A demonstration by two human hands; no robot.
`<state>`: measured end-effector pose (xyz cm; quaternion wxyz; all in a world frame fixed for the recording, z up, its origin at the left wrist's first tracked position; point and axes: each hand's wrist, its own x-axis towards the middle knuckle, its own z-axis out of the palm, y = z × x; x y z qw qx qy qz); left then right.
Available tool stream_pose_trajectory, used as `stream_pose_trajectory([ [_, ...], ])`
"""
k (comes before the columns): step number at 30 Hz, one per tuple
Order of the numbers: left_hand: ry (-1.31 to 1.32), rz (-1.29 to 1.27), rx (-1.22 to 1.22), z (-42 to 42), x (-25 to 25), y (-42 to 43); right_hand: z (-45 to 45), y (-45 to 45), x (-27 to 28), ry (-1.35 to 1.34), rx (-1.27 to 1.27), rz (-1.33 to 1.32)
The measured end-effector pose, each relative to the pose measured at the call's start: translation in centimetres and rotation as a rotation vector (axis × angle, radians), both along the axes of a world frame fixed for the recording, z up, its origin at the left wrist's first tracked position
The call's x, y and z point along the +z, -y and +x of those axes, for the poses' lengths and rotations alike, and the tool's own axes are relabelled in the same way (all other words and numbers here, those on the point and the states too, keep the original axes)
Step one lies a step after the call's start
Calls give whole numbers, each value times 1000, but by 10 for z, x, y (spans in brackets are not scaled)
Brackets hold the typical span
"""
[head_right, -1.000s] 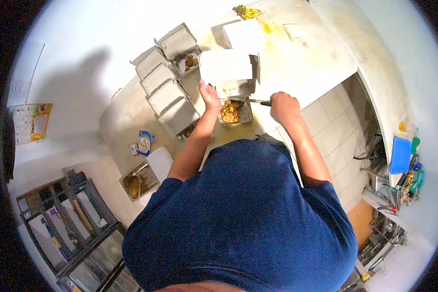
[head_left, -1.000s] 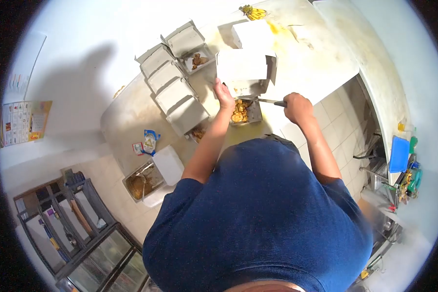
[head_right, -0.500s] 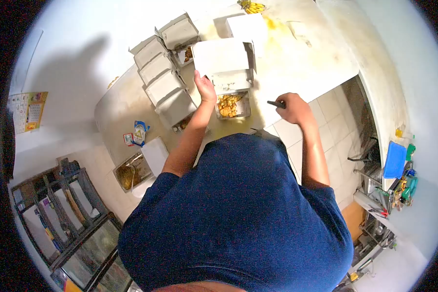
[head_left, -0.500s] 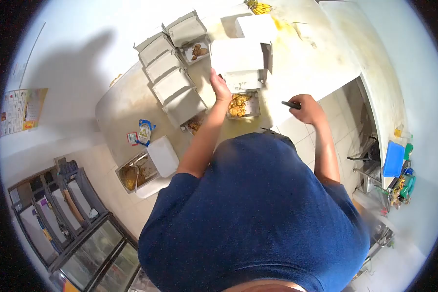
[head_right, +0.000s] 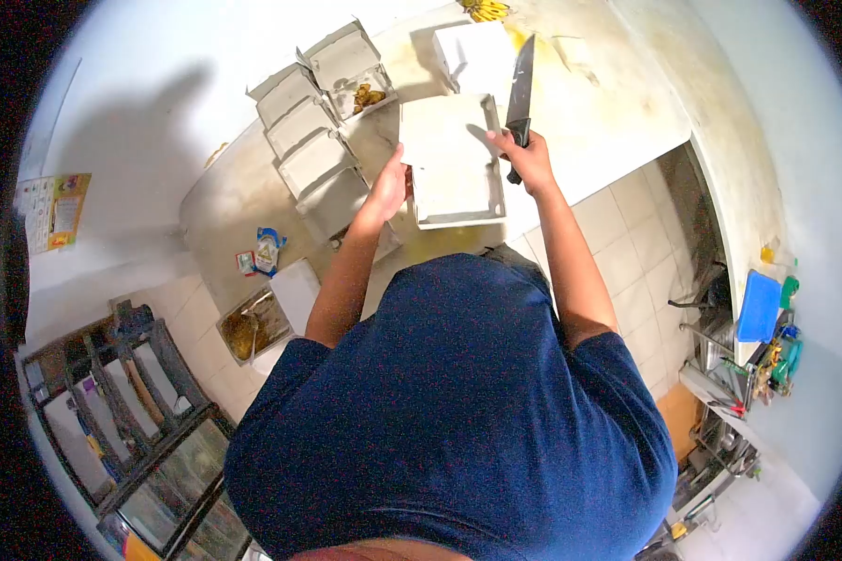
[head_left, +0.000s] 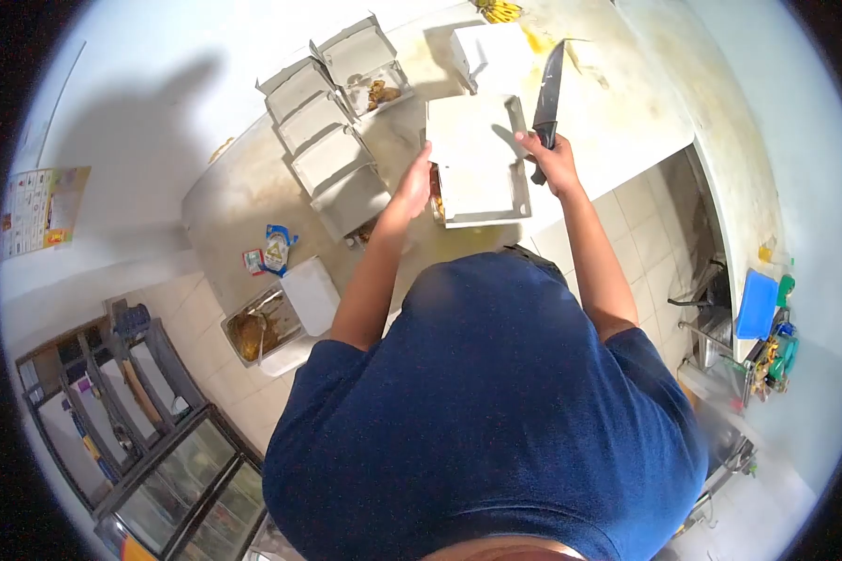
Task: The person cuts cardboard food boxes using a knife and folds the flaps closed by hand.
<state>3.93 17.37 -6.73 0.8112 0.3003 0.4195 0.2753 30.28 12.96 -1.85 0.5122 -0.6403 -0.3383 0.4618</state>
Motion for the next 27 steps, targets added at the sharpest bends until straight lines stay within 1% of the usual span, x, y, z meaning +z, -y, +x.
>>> stream_pose_trajectory([
  [1, 1, 12, -12, -2, 6, 8, 0, 3, -2, -100, -4, -30],
  [2, 3, 24, -21, -4, 11, 12, 1, 7, -3, -120, 23, -32],
  [3, 79, -38, -111, -15, -26, 6, 5, 13, -7, -141, 53, -33],
  [4, 103, -29, -92, -19, -21, 11, 10, 20, -10, -163, 83, -36],
  [6, 152, -11, -59, -27, -11, 31, 19, 38, -10, -182, 186, -138],
  [7, 252, -39, -100, -36, -11, 36, 20, 50, -8, -214, 234, -166],
  [8, 253, -36, -113, -41, -12, 44, 21, 61, -6, -246, 279, -195],
  [10, 254, -34, -142, -46, 0, 61, 22, 84, -16, -217, 347, -200],
  [11, 211, -112, -127, -48, 8, 67, 26, 91, -19, -240, 418, -180],
  [14, 243, -10, -171, -50, -1, 78, 17, 103, -10, -432, 432, -87],
  [15, 211, -49, -160, -48, 1, 81, 21, 105, -14, -417, 503, -159],
  [18, 93, -35, -274, -53, -18, 89, 20, 113, -28, -484, 541, -236],
  [20, 218, -119, -305, -63, -23, 92, 22, 118, -38, -649, 484, -330],
  [21, 282, -158, -321, -65, -24, 92, 17, 117, -26, -718, 452, -382],
  [22, 226, -175, -325, -64, -23, 94, 12, 117, -19, -787, 421, -435],
  [23, 168, -193, -328, -65, -23, 97, 8, 118, -18, -723, 406, -435],
  [24, 110, -210, -331, -66, -22, 101, 7, 119, -25, -545, 424, -438],
  [26, -33, -91, -393, -64, -20, 106, 5, 121, -43, -187, 452, -432],
  [27, -105, -28, -424, -64, -21, 107, 2, 120, -33, -183, 484, -346],
])
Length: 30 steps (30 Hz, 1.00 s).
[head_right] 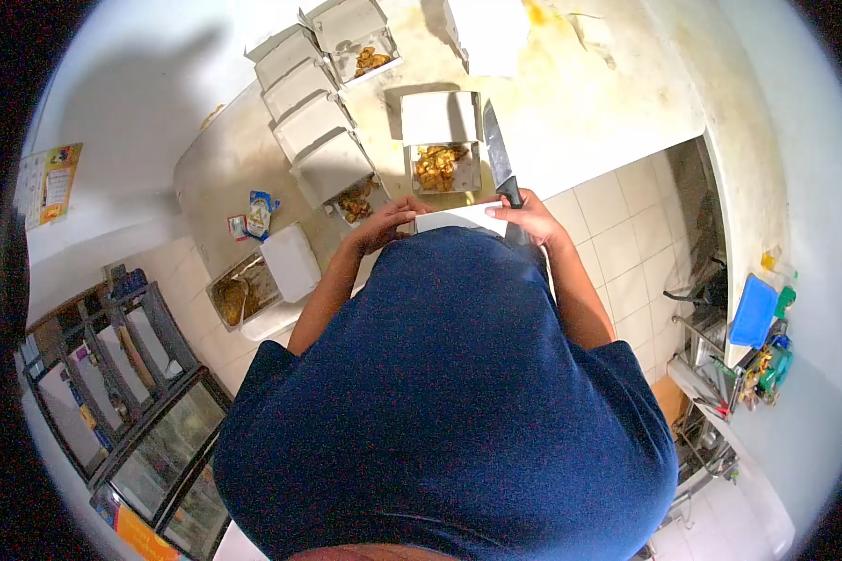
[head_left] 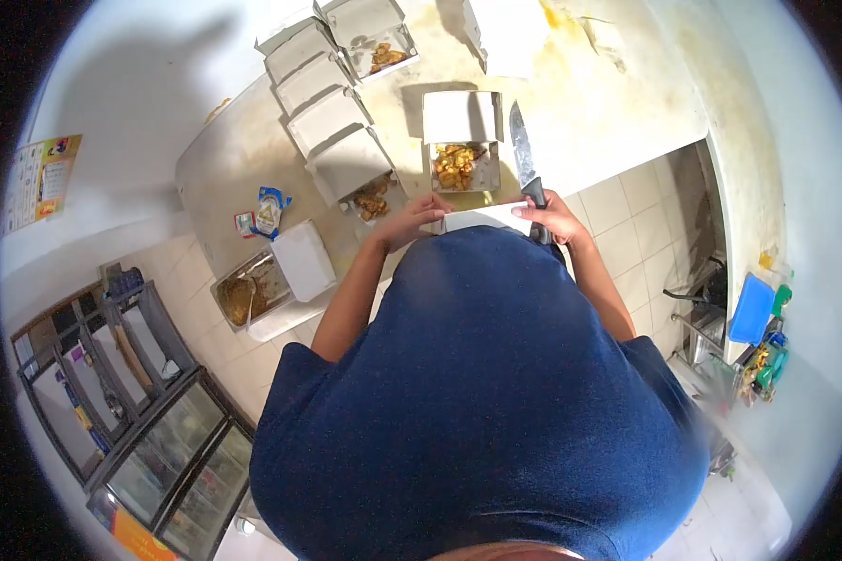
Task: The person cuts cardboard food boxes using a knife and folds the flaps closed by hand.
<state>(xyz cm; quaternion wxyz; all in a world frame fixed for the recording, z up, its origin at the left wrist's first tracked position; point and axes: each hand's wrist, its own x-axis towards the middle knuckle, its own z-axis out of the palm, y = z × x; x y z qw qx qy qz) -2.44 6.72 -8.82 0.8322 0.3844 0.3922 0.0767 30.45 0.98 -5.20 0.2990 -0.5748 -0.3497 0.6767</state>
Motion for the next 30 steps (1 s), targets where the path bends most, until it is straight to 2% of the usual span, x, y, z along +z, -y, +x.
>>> stream_pose_trajectory([
  [3, 85, 266, -65, -2, -7, -3, 2, 1, 12, -11, 60, 50],
  [4, 61, 350, -98, -1, -1, -2, 9, 0, 15, 87, 172, 8],
  [7, -22, 557, -162, 6, 22, 8, 12, 7, 30, -52, 220, 148],
  [9, -99, 635, -161, 11, 27, 21, 10, 12, 16, -81, 185, 158],
  [12, -99, 394, 30, 18, 2, 36, 9, 17, 7, -116, 137, 57],
  [15, 30, 322, 108, 18, -26, 46, 8, 19, 6, -107, 133, 27],
  [18, -55, 572, 22, 14, -32, 58, 5, 26, 13, -130, 128, -43],
  [21, 41, 597, 12, 5, -29, 64, 3, 31, 14, -174, 118, -65],
  [24, -10, 464, 74, 1, -15, 74, -6, 32, 21, -126, 142, -80],
  [27, -106, 300, 163, 1, -28, 81, -13, 36, 17, -109, 187, -90],
  [30, -84, 379, 111, -11, -38, 85, -22, 43, 16, -107, 223, -72],
])
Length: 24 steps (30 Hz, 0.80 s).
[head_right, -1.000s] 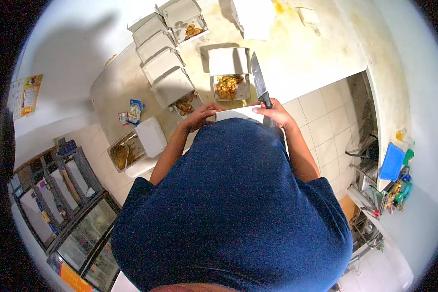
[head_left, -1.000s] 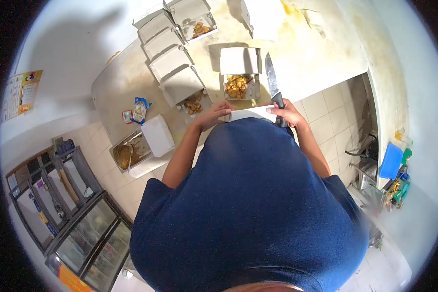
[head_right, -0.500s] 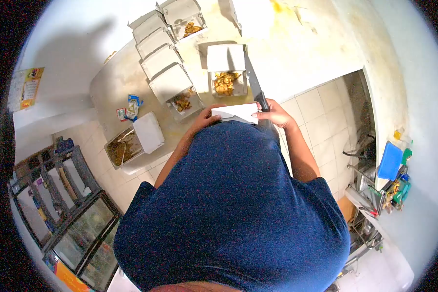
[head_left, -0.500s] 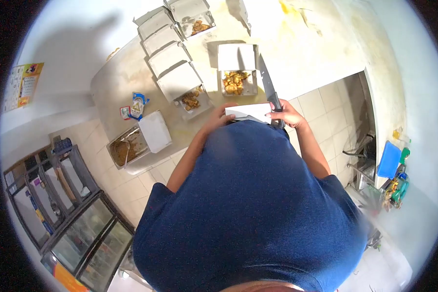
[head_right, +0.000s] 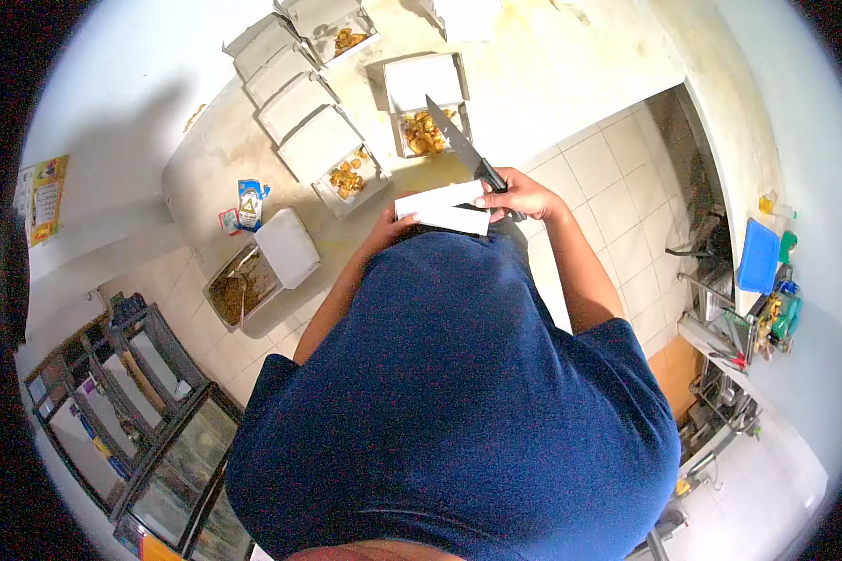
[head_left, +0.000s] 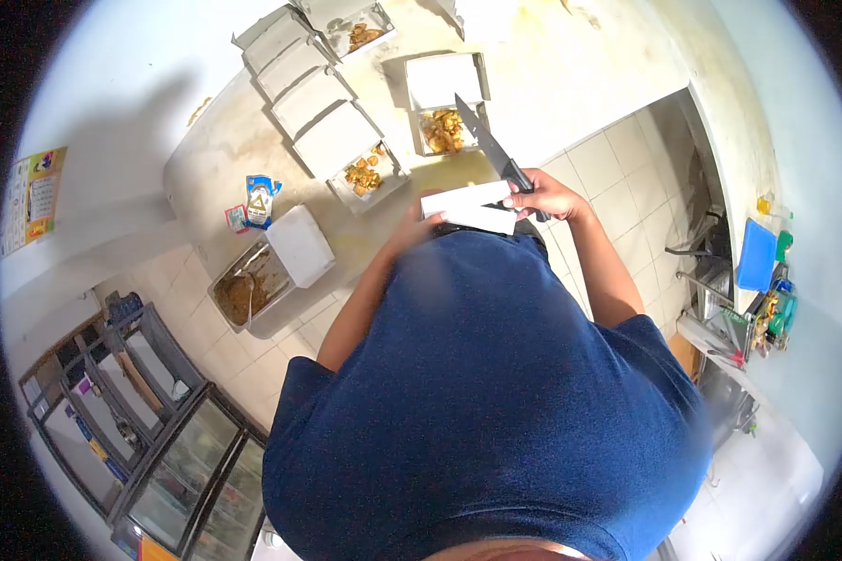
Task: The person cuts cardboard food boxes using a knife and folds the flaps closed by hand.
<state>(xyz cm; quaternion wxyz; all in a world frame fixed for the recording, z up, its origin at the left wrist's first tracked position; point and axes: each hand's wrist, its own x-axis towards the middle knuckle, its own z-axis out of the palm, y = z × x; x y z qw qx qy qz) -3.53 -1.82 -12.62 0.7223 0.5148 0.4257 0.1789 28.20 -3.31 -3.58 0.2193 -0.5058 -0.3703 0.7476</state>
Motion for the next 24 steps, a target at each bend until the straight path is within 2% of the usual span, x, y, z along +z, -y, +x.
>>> stream_pose_trajectory([
  [3, 10, -60, 24, -4, -1, 8, -4, 14, 2, -6, -13, 15],
  [6, 56, -125, -52, -2, 1, 9, 1, 31, 0, -6, -33, 40],
  [12, 111, -26, -137, 4, 7, 10, 4, 51, 7, -2, -93, 90],
  [14, 119, -37, -145, 4, -13, 8, 11, 49, 6, -6, -57, 38],
  [17, 149, -66, -113, 11, -6, 10, 18, 45, 2, 158, 80, 274],
  [18, 160, -74, -97, 12, -2, 11, 22, 42, 3, 161, 98, 215],
  [20, 150, -68, -78, 19, 2, 10, 29, 40, -9, 113, 69, 337],
  [22, 137, -39, -56, 30, -1, 7, 42, 34, -6, 16, 27, 273],
  [24, 112, 6, -26, 40, -5, 9, 57, 31, -1, -135, -23, 15],
])
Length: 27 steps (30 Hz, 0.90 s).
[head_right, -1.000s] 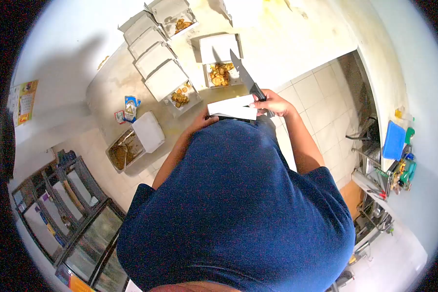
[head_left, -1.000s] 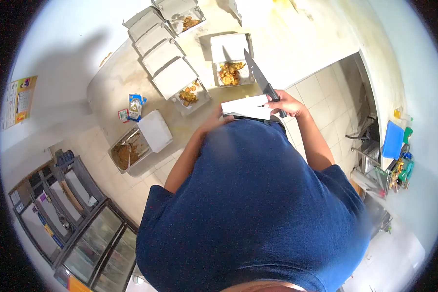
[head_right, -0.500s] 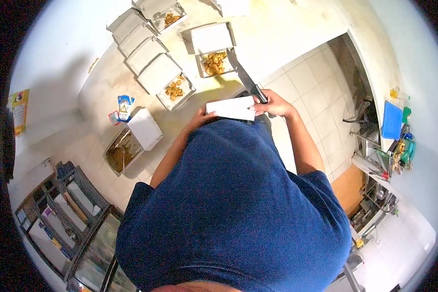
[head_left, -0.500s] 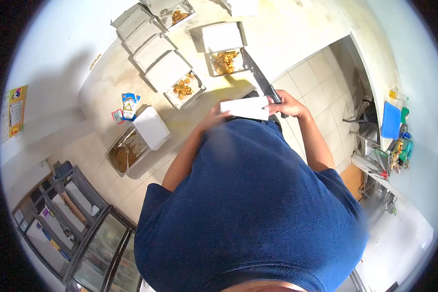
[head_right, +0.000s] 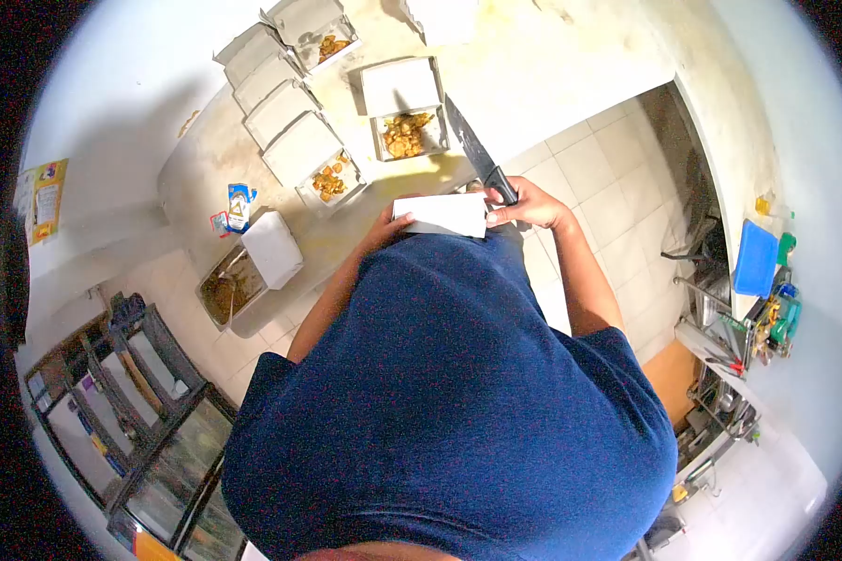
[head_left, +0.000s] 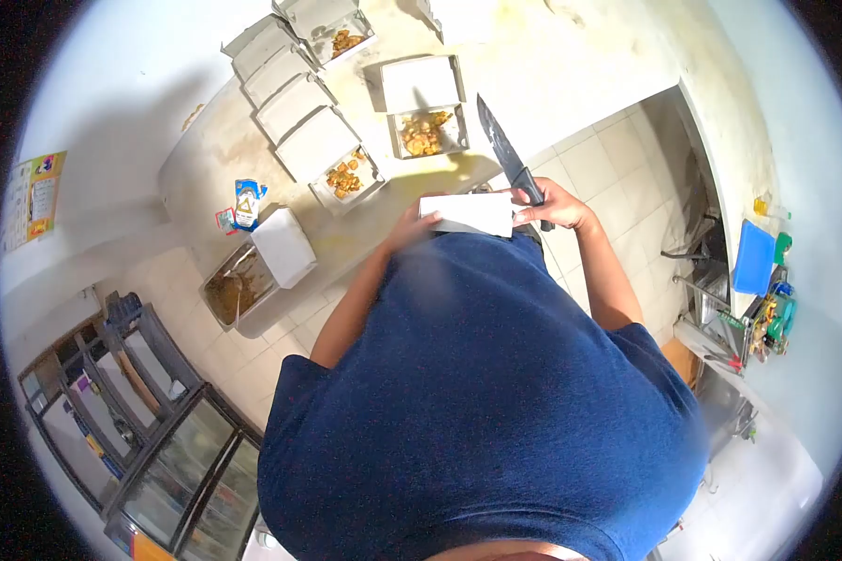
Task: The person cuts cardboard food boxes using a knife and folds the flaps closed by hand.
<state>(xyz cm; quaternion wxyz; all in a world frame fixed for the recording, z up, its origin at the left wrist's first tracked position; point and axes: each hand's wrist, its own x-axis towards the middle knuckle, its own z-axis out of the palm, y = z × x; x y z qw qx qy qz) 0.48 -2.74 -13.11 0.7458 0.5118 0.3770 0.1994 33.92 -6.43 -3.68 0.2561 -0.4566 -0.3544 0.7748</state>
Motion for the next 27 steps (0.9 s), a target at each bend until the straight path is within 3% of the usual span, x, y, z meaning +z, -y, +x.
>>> stream_pose_trajectory([
  [6, -135, -274, 66, 31, 7, -6, 15, -12, -7, 285, 56, 526],
  [9, -119, -295, 127, 45, 15, -9, 17, -11, 0, 81, -152, 177],
  [11, -102, -280, 133, 45, -20, -9, 24, -12, -6, 81, -149, 240],
  [15, -88, -322, 123, 49, -4, -10, 31, -12, -3, 124, -145, 256],
  [18, 126, -240, 59, 38, 2, -3, 43, -13, -10, 82, -162, 196],
  [23, 69, -185, 131, 41, -4, 4, 56, -16, -15, 85, -127, 149],
  [27, -28, -187, 271, 60, 20, 2, 57, -19, -12, 72, -125, 113],
])
